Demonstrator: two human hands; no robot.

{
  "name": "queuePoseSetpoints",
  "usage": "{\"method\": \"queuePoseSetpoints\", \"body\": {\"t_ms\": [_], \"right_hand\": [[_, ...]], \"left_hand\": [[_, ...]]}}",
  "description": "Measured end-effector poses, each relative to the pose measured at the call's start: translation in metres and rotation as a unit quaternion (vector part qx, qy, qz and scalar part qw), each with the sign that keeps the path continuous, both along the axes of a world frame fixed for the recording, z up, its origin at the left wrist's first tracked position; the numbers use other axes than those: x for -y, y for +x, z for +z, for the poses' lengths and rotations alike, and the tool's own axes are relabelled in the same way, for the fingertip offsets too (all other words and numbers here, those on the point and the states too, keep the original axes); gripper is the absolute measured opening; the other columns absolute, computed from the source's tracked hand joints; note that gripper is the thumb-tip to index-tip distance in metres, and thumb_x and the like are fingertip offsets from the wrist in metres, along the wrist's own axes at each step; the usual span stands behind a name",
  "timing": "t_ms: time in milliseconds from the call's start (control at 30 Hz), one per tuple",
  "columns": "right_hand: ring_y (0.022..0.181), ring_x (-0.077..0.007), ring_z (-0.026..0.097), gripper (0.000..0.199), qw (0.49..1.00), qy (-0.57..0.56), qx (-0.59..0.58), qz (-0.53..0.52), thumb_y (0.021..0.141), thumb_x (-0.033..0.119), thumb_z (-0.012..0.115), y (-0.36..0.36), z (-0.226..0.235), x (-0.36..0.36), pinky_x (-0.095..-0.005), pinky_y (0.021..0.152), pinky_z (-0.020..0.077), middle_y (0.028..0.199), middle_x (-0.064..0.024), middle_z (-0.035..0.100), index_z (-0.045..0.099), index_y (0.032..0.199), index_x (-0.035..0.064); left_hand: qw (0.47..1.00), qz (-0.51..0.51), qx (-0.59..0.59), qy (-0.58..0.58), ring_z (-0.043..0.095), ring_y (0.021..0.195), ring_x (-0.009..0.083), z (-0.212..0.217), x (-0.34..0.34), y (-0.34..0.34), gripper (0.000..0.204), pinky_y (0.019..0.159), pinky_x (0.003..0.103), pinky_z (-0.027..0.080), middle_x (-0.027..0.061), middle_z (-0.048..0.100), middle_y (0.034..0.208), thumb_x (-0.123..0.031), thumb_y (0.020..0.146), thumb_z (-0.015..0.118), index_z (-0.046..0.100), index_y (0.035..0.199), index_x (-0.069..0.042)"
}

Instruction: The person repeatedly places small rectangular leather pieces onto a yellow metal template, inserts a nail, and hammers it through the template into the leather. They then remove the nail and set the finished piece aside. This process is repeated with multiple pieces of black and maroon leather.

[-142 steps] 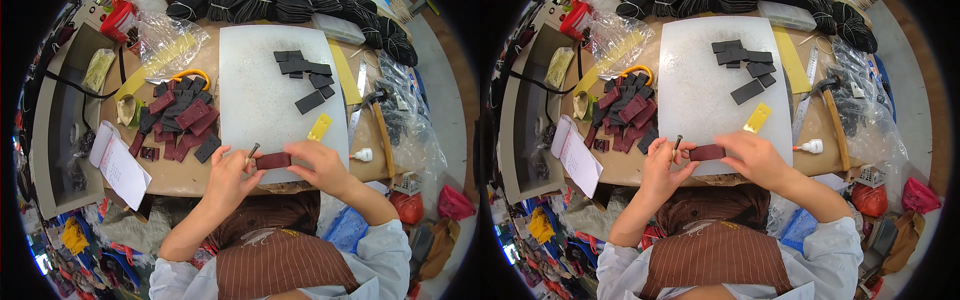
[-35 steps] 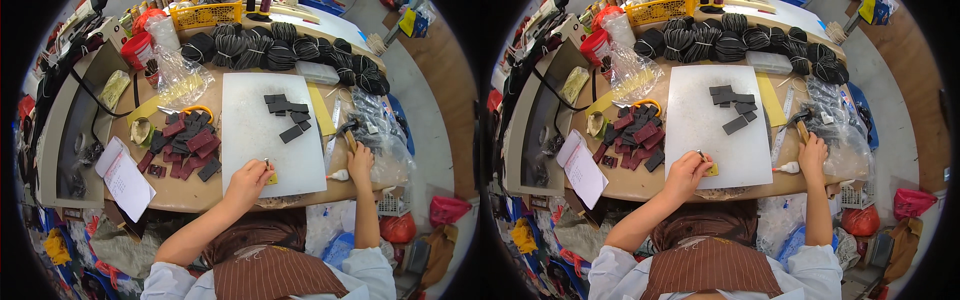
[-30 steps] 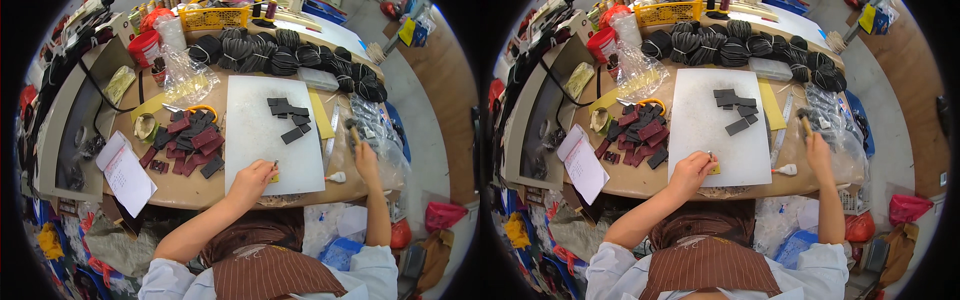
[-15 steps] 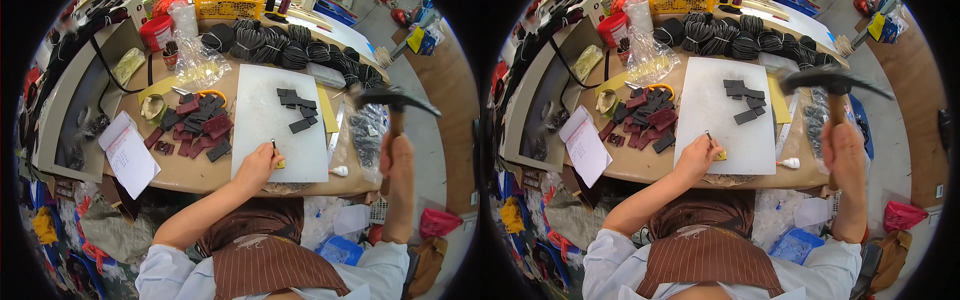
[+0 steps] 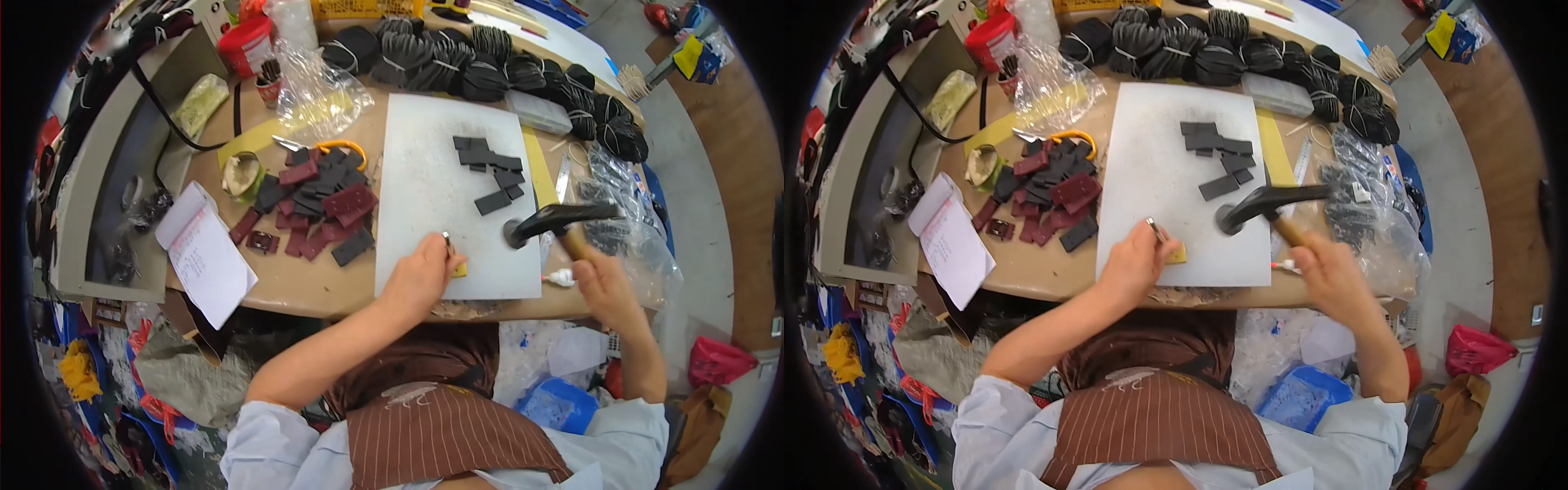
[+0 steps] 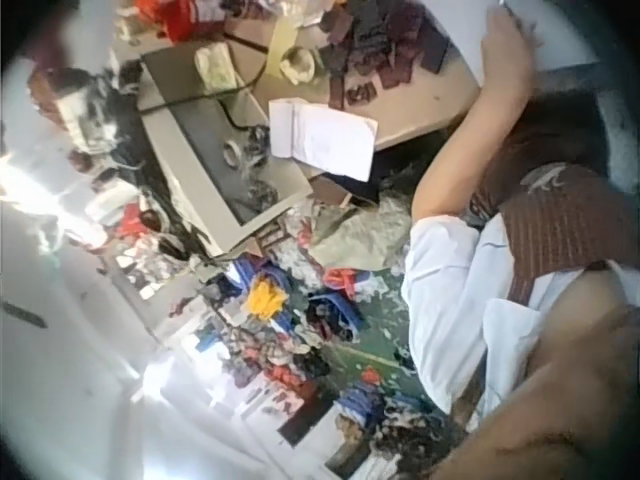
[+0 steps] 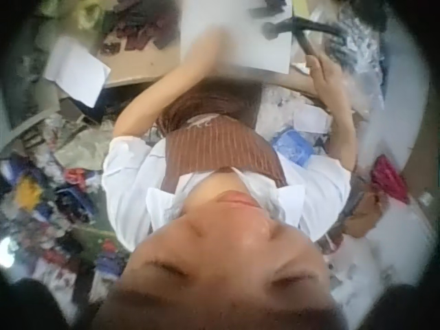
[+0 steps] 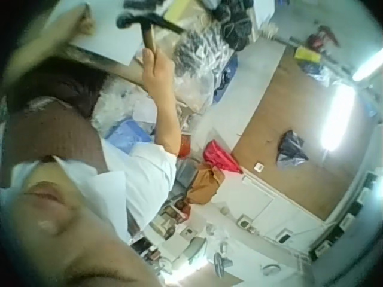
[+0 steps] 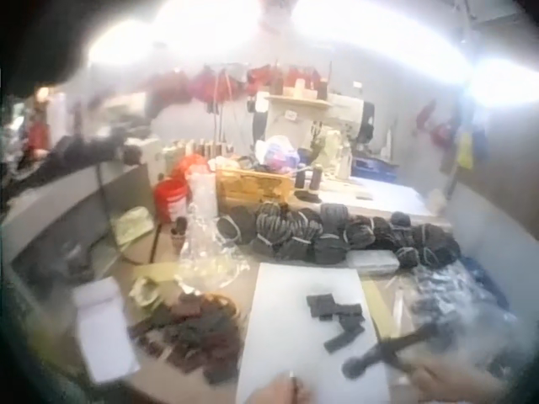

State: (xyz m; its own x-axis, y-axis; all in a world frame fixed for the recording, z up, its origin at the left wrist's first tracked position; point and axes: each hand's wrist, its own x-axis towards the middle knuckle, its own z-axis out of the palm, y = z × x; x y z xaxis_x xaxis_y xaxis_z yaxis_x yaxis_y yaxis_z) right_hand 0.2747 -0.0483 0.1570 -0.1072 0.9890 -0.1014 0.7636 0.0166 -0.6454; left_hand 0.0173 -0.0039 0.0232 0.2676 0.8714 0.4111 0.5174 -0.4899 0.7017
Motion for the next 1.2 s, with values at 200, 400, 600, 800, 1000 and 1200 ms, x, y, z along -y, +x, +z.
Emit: {"method": "queuePoseSetpoints", "body": {"t_ms": [200, 400, 600, 800, 1000, 1200], "right_hand": [[0.064, -0.0445, 0.058, 0.033, 0.98, -0.051, 0.149, 0.121, 0.094, 0.035, 0.054, -0.031, -0.031, 0.002, -0.0517, 0.057, 0.0428, 0.063, -0.0216, 0.058, 0.049, 0.088, 0.0028], [0.063, -0.0445, 0.057, 0.034, 0.976, -0.057, 0.167, 0.128, 0.094, 0.036, 0.053, -0.036, -0.032, 0.003, -0.0522, 0.056, 0.0425, 0.063, -0.0223, 0.057, 0.049, 0.087, 0.003], [0.063, -0.0442, 0.057, 0.033, 0.98, -0.056, 0.141, 0.131, 0.095, 0.034, 0.054, -0.033, -0.036, -0.001, -0.0516, 0.056, 0.0423, 0.063, -0.0222, 0.057, 0.049, 0.087, 0.0024], [0.056, -0.04, 0.056, 0.033, 0.981, -0.035, 0.132, 0.138, 0.095, 0.032, 0.054, -0.026, -0.013, -0.015, -0.0476, 0.054, 0.0441, 0.062, -0.0183, 0.058, 0.049, 0.087, 0.0002], [0.046, -0.0091, 0.043, 0.032, 0.968, 0.089, -0.188, 0.141, 0.099, 0.035, 0.05, -0.024, 0.044, -0.019, -0.026, 0.046, 0.0387, 0.055, 0.0024, 0.046, 0.053, 0.087, 0.0052], [0.047, -0.0013, 0.034, 0.038, 0.968, 0.064, -0.243, -0.026, 0.101, 0.039, 0.045, -0.025, 0.029, -0.008, -0.0188, 0.044, 0.0267, 0.057, 0.0057, 0.041, 0.056, 0.096, 0.0033]], "left_hand": [[0.975, -0.062, 0.139, -0.163, 0.063, 0.065, 0.0159, -0.002, -0.011, -0.006, 0.016, 0.056, 0.029, 0.052, 0.0103, 0.062, 0.083, -0.007, 0.088, 0.066, 0.054, 0.088, 0.003], [0.959, -0.046, 0.178, -0.215, 0.063, 0.069, 0.0091, 0.005, -0.003, -0.036, 0.008, 0.059, 0.023, 0.055, 0.0064, 0.063, 0.086, -0.003, 0.088, 0.064, 0.063, 0.086, 0.005], [0.967, -0.003, 0.166, -0.192, 0.062, 0.067, 0.0091, 0.016, 0.002, -0.033, 0.007, 0.056, 0.024, 0.053, 0.0062, 0.064, 0.082, -0.002, 0.087, 0.065, 0.063, 0.088, 0.004], [0.997, -0.001, 0.079, -0.013, 0.063, 0.066, 0.0217, 0.005, 0.005, -0.028, 0.013, 0.058, 0.031, 0.051, 0.0108, 0.063, 0.08, -0.003, 0.083, 0.068, 0.057, 0.079, 0.003], [0.998, -0.017, 0.054, 0.011, 0.058, 0.064, 0.0292, 0.009, 0.01, -0.025, 0.015, 0.056, 0.036, 0.048, 0.0106, 0.059, 0.078, -0.008, 0.083, 0.069, 0.057, 0.08, 0.0], [0.999, 0.042, 0.027, 0.008, 0.058, 0.063, 0.0275, -0.008, 0.016, -0.025, 0.017, 0.055, 0.036, 0.048, 0.0113, 0.059, 0.082, -0.008, 0.086, 0.067, 0.053, 0.09, 0.0]]}}
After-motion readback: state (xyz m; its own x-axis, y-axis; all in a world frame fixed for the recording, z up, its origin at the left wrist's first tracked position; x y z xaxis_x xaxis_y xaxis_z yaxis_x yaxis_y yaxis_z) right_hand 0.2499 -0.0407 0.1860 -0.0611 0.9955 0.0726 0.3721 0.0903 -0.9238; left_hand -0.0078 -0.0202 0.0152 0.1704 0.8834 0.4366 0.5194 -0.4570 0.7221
